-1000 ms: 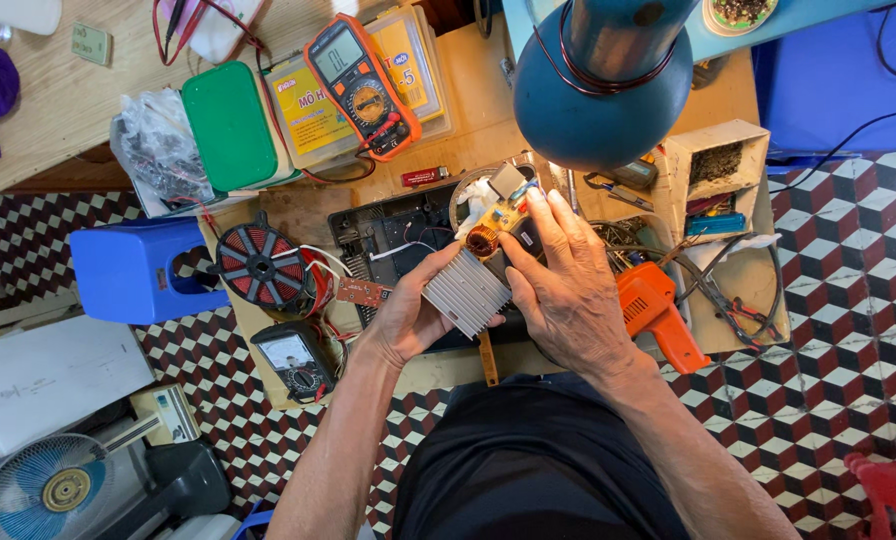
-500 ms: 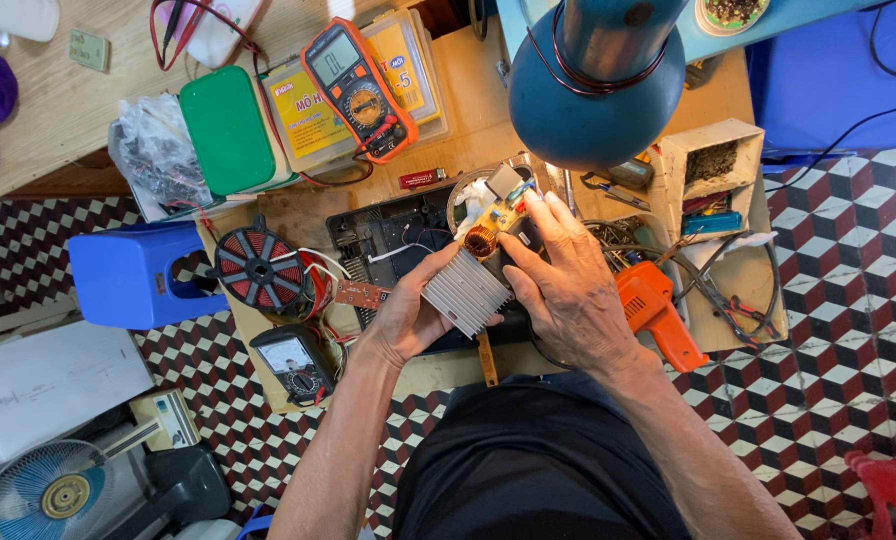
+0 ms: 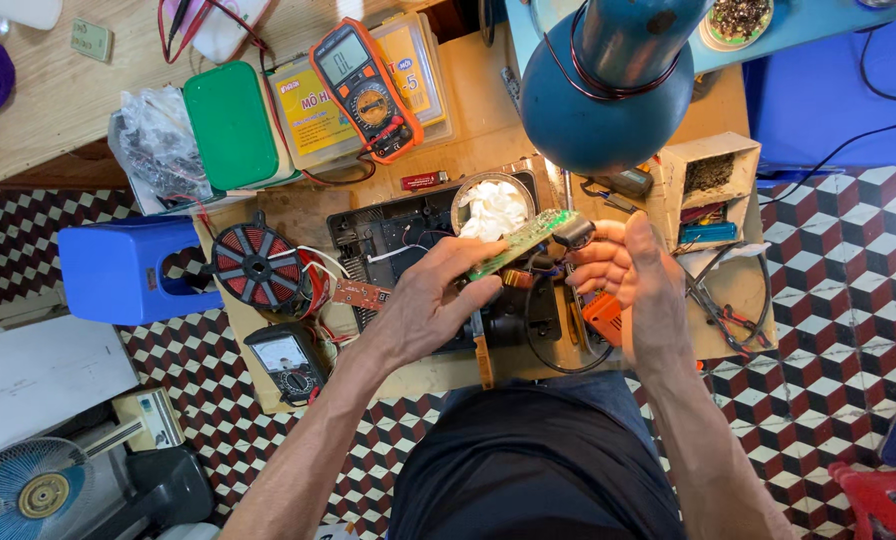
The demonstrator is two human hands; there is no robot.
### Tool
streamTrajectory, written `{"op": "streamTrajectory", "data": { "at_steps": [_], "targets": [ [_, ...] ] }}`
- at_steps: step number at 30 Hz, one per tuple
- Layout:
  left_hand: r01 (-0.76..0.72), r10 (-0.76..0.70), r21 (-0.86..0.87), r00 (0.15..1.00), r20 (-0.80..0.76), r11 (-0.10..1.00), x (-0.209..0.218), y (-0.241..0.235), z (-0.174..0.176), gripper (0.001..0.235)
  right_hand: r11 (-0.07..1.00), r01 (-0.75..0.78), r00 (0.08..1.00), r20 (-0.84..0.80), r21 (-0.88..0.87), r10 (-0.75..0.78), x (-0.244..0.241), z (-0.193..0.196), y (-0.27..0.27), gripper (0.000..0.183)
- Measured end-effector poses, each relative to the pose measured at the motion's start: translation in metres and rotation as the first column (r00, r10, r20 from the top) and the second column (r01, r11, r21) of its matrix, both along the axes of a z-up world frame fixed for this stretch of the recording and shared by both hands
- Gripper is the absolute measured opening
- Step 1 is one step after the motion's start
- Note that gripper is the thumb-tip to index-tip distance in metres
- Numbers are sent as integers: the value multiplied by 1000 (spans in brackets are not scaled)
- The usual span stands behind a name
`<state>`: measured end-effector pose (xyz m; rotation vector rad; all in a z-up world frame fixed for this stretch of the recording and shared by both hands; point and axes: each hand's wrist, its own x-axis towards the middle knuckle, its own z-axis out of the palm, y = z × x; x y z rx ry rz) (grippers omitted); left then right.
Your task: The person uses a heat gun to apply heat to a green circuit board, then uses a soldering iron to work on solder joints on the board. The person handles a metal heatsink and other small components while working at a cluttered electronics repair bench.
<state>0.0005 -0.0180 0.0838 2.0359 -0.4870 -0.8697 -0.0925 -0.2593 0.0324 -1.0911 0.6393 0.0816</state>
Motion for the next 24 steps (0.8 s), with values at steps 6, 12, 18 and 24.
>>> {"op": "streamTrajectory", "data": {
  "at_steps": [6,12,18,24],
  "targets": [
    [219,-188,10,815,548,976,6,4,4,67,947,-59,992,-88,317,91,14,2,-2,57],
    [317,-268,65,656,706,946,15,13,-18,80,805,82,990,-144,588,4,11,-3,9,53],
    [375,-309,88,587,748,923,13,18,-31,88,743,196,971,-233,639,-55,6,-23,26,36],
    [324,-317,152,550,773,934,8,22,-35,92,784,117,993,-81,610,-85,-5,-33,34,27]
  ]
}}
